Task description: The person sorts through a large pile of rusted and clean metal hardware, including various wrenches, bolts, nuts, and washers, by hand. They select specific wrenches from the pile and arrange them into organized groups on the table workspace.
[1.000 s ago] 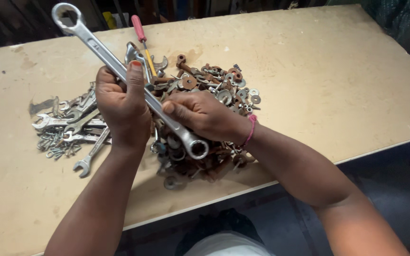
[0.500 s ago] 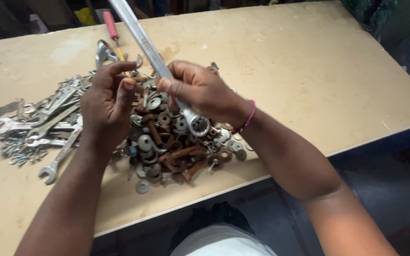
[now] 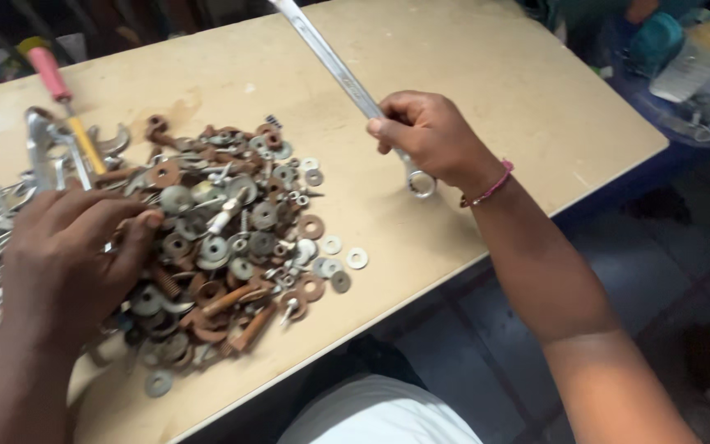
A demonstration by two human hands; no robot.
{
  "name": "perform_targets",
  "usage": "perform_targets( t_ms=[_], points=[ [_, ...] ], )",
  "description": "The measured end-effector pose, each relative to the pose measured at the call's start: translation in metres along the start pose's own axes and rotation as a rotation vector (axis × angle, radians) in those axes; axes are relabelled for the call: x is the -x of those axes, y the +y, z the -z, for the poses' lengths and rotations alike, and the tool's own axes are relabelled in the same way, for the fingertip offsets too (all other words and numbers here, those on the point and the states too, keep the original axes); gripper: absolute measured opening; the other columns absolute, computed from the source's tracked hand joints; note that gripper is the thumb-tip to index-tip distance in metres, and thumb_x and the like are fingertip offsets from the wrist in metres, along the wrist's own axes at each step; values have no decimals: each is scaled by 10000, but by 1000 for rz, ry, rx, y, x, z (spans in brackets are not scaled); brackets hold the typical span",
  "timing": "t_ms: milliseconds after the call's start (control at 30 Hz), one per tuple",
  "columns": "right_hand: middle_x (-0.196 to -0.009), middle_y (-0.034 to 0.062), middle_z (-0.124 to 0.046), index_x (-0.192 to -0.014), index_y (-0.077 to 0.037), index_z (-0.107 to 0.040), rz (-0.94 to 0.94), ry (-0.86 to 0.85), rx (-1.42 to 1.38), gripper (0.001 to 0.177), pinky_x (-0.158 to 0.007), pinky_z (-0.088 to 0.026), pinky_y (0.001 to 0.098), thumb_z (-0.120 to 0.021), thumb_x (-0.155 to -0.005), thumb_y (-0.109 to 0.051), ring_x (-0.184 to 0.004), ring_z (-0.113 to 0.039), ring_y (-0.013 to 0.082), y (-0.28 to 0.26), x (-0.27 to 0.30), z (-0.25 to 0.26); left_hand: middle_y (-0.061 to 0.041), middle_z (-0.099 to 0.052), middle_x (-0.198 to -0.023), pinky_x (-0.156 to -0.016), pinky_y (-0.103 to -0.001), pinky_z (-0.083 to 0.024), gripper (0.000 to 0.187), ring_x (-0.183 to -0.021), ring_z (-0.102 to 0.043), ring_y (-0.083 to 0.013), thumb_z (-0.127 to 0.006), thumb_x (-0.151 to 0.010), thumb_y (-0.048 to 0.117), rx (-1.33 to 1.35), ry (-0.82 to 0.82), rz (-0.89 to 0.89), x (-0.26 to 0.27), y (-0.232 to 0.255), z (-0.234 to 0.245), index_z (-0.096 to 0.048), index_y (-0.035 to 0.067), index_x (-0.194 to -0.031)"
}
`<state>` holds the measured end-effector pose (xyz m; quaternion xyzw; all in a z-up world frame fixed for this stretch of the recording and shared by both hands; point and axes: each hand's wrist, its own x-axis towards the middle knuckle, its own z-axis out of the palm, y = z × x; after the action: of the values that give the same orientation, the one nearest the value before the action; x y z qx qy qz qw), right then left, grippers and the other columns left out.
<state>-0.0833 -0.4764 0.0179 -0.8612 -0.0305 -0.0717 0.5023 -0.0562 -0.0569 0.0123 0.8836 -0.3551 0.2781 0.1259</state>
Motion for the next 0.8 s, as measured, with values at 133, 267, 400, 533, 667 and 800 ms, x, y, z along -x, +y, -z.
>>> perform_targets(
  t_ms=[133,267,400,533,667,800],
  points=[
    [-775,-6,-727,-969,-8,-774,-62,160,140,242,-632,-487,235,-738,-953,-247,-692,-618,57,34,13,41,-88,-758,-1010,-871,-404,-533,183,-960,-689,-260,-811,-929,251,-90,-41,12,-4,5,2,-778,75,-968],
    [-771,-5,-712,-971,-1,-793,-185,290,184,236,-599,-458,245,-774,-928,-232,-664,-570,56,76,24,85,-54,-757,-1021,-891,-346,-531,146,-967,-688,-223,-810,-1018,241,-38,-22,44,2,1,-8,-777,99,-1006],
    [-747,-3,-697,-960,-2,-791,-246,368,245,231,-577,-461,247,-783,-925,-231,-634,-570,58,109,29,131,-85,-750,-1026,-867,-332,-554,150,-945,-691,-212,-784,-1049,223,5,-86,105,12,-10,-24,-775,74,-1039],
    [-703,26,-678,-939,-6,-789,-292,423,385,230,-553,-442,267,-799,-922,-235,-595,-551,77,130,30,165,-154,-712,-1046,-779,-359,-559,210,-872,-695,-250,-734,-1093,200,237,-112,265,22,-19,-43,-730,-8,-1067],
    [-709,37,-690,-905,3,-789,-301,411,431,241,-561,-443,268,-798,-929,-236,-599,-561,80,147,24,187,-155,-700,-1027,-716,-380,-553,226,-809,-696,-265,-709,-1080,209,435,-152,520,24,-18,-55,-713,-14,-1046],
    [-739,45,-708,-927,4,-790,-267,406,364,246,-573,-456,260,-812,-915,-241,-623,-574,72,161,18,194,-150,-704,-1008,-711,-382,-557,234,-808,-700,-265,-706,-1068,226,365,-177,501,18,-7,-65,-715,-4,-1025]
  ],
)
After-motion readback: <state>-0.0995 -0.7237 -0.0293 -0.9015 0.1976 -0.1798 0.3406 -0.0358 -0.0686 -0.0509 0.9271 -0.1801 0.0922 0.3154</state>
